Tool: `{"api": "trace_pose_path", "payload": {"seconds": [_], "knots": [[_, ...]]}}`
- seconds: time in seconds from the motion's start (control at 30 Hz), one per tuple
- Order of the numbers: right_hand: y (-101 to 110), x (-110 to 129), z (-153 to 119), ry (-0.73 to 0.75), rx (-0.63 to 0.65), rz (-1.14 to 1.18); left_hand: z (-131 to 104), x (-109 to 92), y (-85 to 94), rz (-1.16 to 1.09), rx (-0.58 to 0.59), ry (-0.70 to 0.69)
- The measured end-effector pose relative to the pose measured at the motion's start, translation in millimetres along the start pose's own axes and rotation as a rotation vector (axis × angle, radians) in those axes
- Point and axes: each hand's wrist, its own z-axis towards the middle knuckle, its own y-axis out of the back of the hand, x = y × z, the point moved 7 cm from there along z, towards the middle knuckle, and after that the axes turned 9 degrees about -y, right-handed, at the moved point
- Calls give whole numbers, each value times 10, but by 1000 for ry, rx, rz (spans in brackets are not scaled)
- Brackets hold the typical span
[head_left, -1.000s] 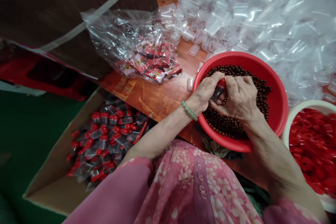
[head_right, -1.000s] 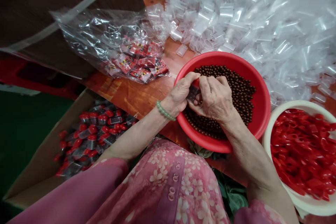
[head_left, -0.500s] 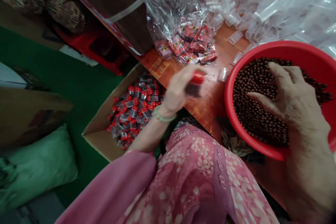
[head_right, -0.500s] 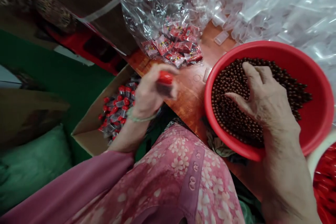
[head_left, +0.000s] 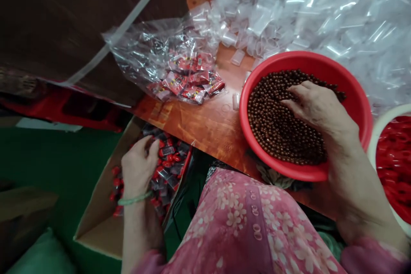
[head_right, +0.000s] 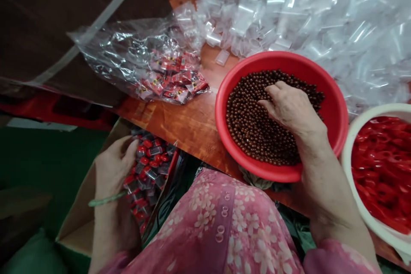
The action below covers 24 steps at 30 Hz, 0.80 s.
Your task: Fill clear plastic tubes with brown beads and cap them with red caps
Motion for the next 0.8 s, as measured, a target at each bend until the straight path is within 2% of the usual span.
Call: {"api": "trace_pose_path", "payload": {"seconds": [0.03, 0.07, 0.1, 0.17, 0.23, 0.3, 0.37, 0.43, 0.5, 0.8], "knots": [[-40, 11, 7, 9, 24, -4, 182, -157, -26, 78, -141, -44], [-83, 33, 12, 25, 47, -10, 378, -317, -129, 129, -210, -83], [-125, 64, 14, 42, 67, -16, 591, -478, -297, 147, -213, -130], [-198, 135, 13, 73, 97, -24, 1028, -774, -729, 150, -119, -220], [-246, 197, 8, 89, 113, -36, 1407, -988, -1162, 197, 1, -254], [-265, 232, 4, 94, 120, -48, 1674, -1051, -1523, 446, 136, -174], [-267, 241, 4, 95, 132, -53, 1811, -1077, -1733, 520, 172, -124], [-266, 228, 9, 86, 151, -61, 1849, -1070, -1836, 511, 175, -110], [-260, 216, 13, 81, 162, -66, 1840, -1032, -1858, 495, 177, -121], [-248, 240, -17, 113, 137, -15, 1809, -676, -1535, 357, 95, -214]]}}
